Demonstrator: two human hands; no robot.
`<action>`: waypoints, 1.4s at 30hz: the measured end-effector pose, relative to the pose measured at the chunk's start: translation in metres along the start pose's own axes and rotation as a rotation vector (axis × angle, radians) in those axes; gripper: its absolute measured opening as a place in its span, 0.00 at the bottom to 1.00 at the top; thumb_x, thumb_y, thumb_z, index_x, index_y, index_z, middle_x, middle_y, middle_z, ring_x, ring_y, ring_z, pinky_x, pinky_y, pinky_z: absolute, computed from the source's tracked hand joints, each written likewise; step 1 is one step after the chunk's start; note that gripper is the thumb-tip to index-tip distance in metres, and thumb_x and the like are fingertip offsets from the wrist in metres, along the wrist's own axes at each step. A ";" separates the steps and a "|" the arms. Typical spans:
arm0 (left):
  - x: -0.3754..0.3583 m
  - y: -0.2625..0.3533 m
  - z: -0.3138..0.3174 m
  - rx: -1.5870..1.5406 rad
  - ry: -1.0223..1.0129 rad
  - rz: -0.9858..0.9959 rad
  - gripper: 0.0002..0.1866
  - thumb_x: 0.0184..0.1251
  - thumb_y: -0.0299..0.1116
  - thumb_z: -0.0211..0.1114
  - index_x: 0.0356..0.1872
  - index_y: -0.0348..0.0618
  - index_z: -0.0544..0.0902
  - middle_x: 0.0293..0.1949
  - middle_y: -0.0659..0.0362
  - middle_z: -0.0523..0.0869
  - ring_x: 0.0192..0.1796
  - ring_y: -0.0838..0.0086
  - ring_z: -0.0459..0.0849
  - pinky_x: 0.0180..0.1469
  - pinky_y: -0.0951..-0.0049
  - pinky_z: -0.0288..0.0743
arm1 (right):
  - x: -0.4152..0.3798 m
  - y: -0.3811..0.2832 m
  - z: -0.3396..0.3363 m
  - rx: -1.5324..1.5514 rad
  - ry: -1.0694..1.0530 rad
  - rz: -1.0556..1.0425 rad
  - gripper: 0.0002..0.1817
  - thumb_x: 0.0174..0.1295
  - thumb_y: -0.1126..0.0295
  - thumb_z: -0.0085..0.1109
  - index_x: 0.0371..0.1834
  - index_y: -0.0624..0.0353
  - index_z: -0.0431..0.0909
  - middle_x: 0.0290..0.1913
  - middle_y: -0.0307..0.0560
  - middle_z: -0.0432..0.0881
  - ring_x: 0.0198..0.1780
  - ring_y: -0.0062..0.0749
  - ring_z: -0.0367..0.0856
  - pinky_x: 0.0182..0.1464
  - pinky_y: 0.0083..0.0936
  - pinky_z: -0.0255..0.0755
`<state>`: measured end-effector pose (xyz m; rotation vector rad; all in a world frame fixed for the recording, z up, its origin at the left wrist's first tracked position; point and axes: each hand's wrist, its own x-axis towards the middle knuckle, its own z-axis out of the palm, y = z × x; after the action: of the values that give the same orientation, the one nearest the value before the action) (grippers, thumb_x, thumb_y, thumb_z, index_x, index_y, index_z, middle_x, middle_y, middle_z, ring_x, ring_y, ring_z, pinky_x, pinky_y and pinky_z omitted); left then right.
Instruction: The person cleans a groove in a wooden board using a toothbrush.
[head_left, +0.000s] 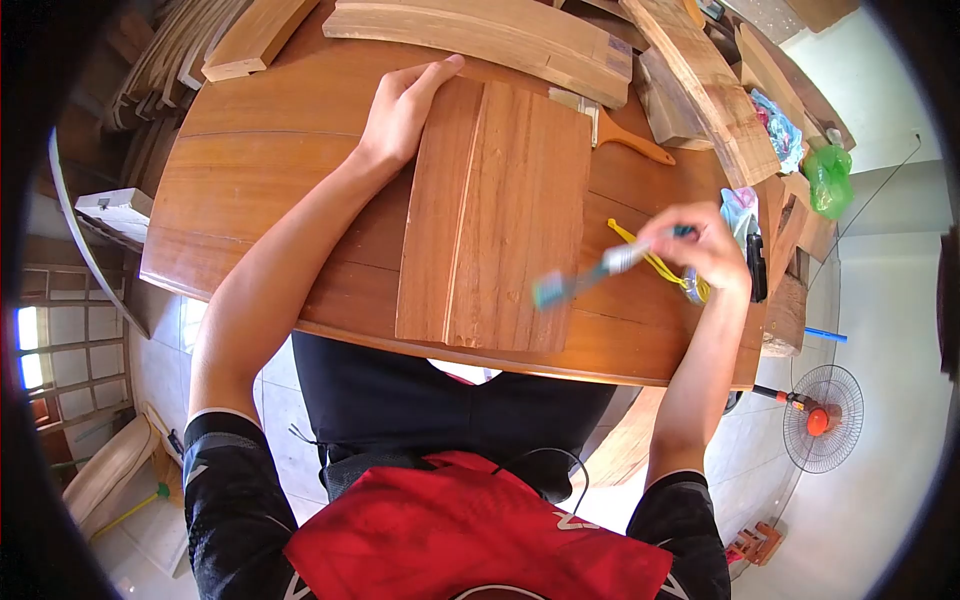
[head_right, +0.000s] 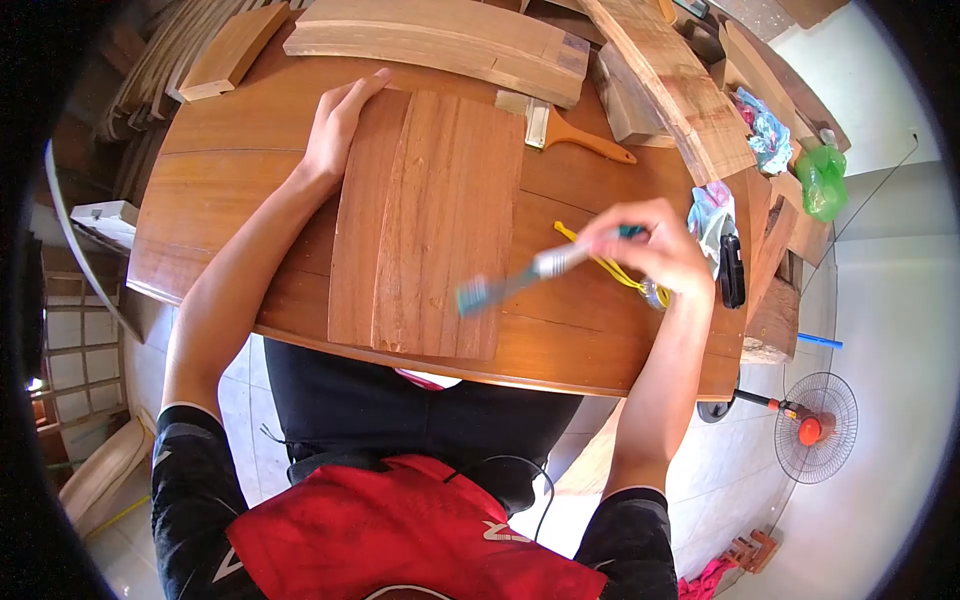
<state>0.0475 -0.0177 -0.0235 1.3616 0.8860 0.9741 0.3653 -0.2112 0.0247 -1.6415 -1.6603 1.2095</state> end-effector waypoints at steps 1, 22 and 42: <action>0.000 -0.002 -0.001 -0.006 -0.007 0.002 0.23 0.75 0.50 0.58 0.29 0.39 0.81 0.27 0.65 0.79 0.32 0.83 0.73 0.37 0.76 0.67 | 0.000 -0.002 0.003 0.060 0.156 0.068 0.08 0.61 0.68 0.71 0.39 0.60 0.89 0.31 0.37 0.88 0.26 0.11 0.74 0.26 0.14 0.59; 0.008 -0.019 -0.006 0.022 0.006 0.118 0.21 0.77 0.44 0.56 0.37 0.30 0.83 0.32 0.62 0.82 0.37 0.81 0.76 0.42 0.77 0.70 | 0.018 -0.039 0.068 -0.001 0.241 -0.461 0.06 0.62 0.74 0.69 0.42 0.58 0.88 0.37 0.41 0.89 0.35 0.16 0.83 0.36 0.16 0.72; 0.010 -0.023 -0.004 0.119 0.024 0.190 0.27 0.74 0.50 0.57 0.40 0.28 0.85 0.25 0.64 0.78 0.33 0.79 0.73 0.38 0.68 0.70 | 0.024 -0.046 0.083 -0.018 0.147 -0.427 0.06 0.61 0.74 0.70 0.40 0.60 0.89 0.32 0.42 0.90 0.27 0.15 0.81 0.31 0.14 0.70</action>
<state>0.0485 -0.0066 -0.0463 1.5602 0.8550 1.0980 0.2684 -0.2021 0.0190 -1.2609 -1.8097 0.8438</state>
